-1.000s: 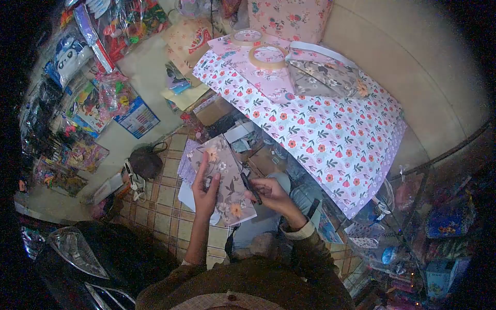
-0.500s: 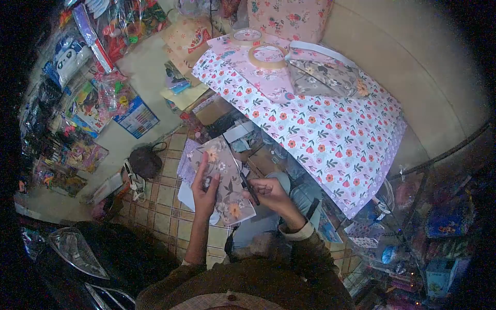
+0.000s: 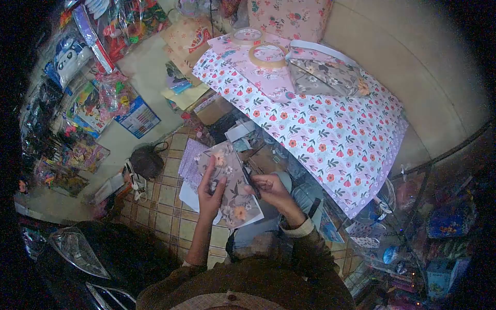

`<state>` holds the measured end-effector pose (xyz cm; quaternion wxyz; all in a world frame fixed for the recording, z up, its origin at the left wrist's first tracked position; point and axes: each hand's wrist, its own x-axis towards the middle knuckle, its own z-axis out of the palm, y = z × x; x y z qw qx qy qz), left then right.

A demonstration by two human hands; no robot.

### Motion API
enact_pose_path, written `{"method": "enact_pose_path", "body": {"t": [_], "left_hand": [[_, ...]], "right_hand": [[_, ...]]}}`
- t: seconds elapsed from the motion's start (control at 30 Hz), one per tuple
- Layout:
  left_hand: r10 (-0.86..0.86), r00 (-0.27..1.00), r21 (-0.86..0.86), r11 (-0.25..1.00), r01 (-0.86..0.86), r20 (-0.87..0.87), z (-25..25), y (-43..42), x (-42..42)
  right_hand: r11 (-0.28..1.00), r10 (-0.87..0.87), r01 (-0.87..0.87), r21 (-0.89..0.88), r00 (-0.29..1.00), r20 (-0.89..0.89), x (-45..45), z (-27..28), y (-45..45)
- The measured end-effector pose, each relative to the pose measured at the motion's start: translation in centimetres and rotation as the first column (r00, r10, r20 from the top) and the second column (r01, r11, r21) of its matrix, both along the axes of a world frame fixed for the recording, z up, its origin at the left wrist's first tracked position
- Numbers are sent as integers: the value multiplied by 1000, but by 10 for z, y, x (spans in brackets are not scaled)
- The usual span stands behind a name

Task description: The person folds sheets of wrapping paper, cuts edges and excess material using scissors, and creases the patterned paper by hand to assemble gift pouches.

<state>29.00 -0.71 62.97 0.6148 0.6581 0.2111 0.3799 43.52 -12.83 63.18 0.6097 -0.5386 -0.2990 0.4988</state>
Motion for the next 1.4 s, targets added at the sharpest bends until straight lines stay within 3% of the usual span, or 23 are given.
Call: {"method": "enact_pose_path", "body": {"t": [0.37,0.47,0.57,0.7,0.8,0.9,1.0,1.17,1.27,1.33,1.4], "left_hand": [[138,990,-23,990,-138,-21,-16,25,-13],[204,979,-7,979,-205,-27,-32,43,-28],[264,964,35,964,-263,-41,-53,60,-43],[308,951,81,949,-304,-39,-65,74,-58],[314,948,104,946,-308,-48,-65,77,-63],[299,953,106,951,-292,-59,-56,71,-61],[304,952,95,949,-300,-33,-49,61,-52],[329,944,142,934,-328,16,-45,53,-44],[457,862,-102,889,-446,218,-33,36,-36],[444,865,-485,824,-292,235,-41,36,-41],[331,898,-706,708,-34,289,-63,39,-50]], "right_hand": [[999,53,-53,-2,996,76,-3,-29,44],[987,162,-163,6,981,111,-5,-54,77],[989,125,-129,66,990,64,-9,-109,108],[949,314,-315,-19,948,-38,-2,-110,126],[947,308,-297,124,948,-83,7,-113,123],[975,133,-120,188,989,-58,1,-122,109],[965,197,-209,157,977,85,-8,-83,82],[985,126,-131,112,991,55,-10,-60,70],[985,124,-137,105,985,124,-4,-39,72],[981,131,-150,118,978,161,1,-33,76],[975,138,-162,154,978,157,8,-37,83]]}}
